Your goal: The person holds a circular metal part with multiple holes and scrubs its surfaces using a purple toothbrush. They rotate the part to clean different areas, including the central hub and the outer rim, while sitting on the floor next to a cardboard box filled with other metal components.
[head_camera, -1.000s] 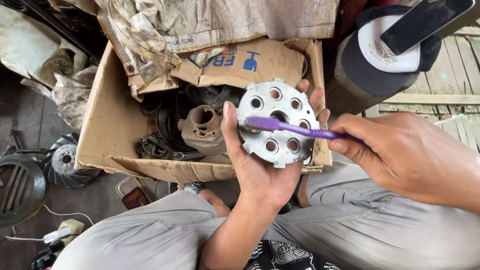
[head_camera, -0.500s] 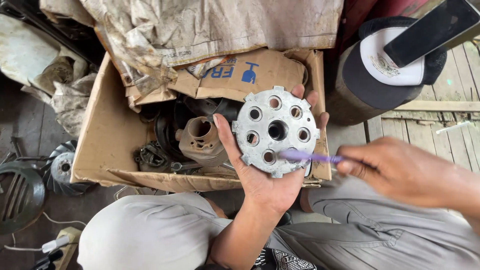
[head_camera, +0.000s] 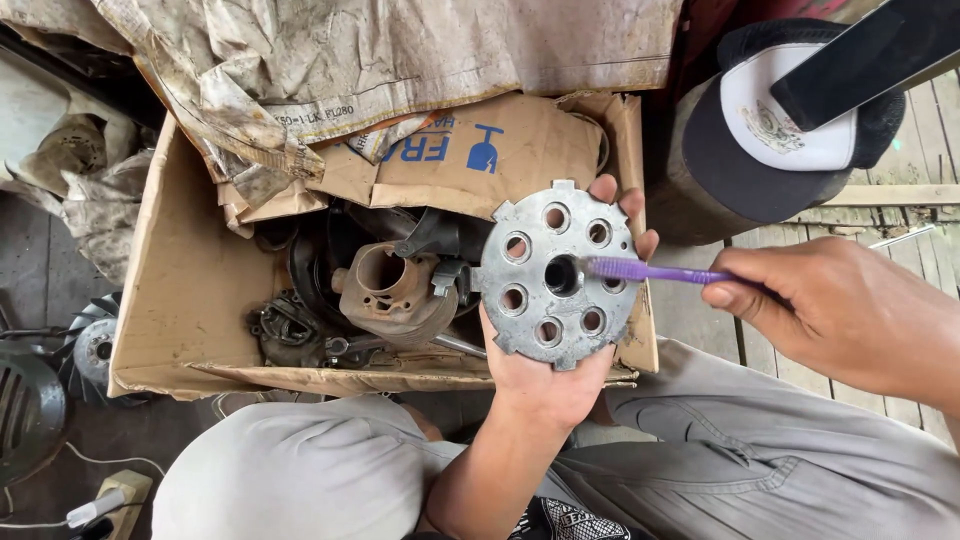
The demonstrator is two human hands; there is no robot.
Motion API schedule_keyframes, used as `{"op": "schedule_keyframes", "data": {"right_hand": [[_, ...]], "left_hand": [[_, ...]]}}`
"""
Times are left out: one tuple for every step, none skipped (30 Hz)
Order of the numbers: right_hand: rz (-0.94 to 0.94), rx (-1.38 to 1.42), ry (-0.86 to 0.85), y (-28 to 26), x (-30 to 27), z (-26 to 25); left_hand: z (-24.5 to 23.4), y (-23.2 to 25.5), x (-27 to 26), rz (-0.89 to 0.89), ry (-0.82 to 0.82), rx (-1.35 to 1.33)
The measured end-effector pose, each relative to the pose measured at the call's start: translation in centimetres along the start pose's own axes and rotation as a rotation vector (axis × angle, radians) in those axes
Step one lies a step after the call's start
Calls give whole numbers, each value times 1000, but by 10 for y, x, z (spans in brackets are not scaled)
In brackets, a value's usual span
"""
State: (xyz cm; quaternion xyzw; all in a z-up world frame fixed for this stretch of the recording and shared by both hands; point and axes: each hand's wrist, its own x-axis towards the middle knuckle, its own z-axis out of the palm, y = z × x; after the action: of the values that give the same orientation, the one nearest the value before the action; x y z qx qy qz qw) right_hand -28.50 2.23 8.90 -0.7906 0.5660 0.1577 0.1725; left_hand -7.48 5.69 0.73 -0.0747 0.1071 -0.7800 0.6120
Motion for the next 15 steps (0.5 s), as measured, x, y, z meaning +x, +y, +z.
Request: {"op": "schedule_keyframes", "data": {"right_hand": [[35,-30,-49,-2,2,1],[71,-60,-98,-4,3,3],[71,-59,-104,-10,3,-1],[74,-42,-227,-16,2,-6],[78,-24,-350,-22,1,-10],[80,-24,-355,-16,3,-7],[56,-47,-228,-9,5,-3],[31,-70,-102,-2,7,0],[33,-73,-104,2,7,2],[23,-60,-92,5,7,5],[10,-48,-80,9,7,7],[10,-51,-81,3,6,2],[47,-51,-167,-4,4,-1],[85,-51,-253,-10,2,-5],[84,-51,-256,-10,2,-6]], "left_hand": [[-1,2,1,29,-18,18],[-2,4,2,58,-37,35],[-3,5,3,58,-31,34],[-4,7,4,63,-36,32],[-4,8,5,66,-42,29],[-5,9,6,65,-38,26],[-5,9,7,72,-50,22],[-5,10,8,78,-61,18],[-5,11,9,78,-61,14],[-5,12,10,85,-76,10],[-5,13,11,94,-92,7],[-5,13,12,95,-93,4],[-6,14,13,110,-96,27],[-6,15,13,124,-99,51],[-5,15,13,126,-96,50]]}}
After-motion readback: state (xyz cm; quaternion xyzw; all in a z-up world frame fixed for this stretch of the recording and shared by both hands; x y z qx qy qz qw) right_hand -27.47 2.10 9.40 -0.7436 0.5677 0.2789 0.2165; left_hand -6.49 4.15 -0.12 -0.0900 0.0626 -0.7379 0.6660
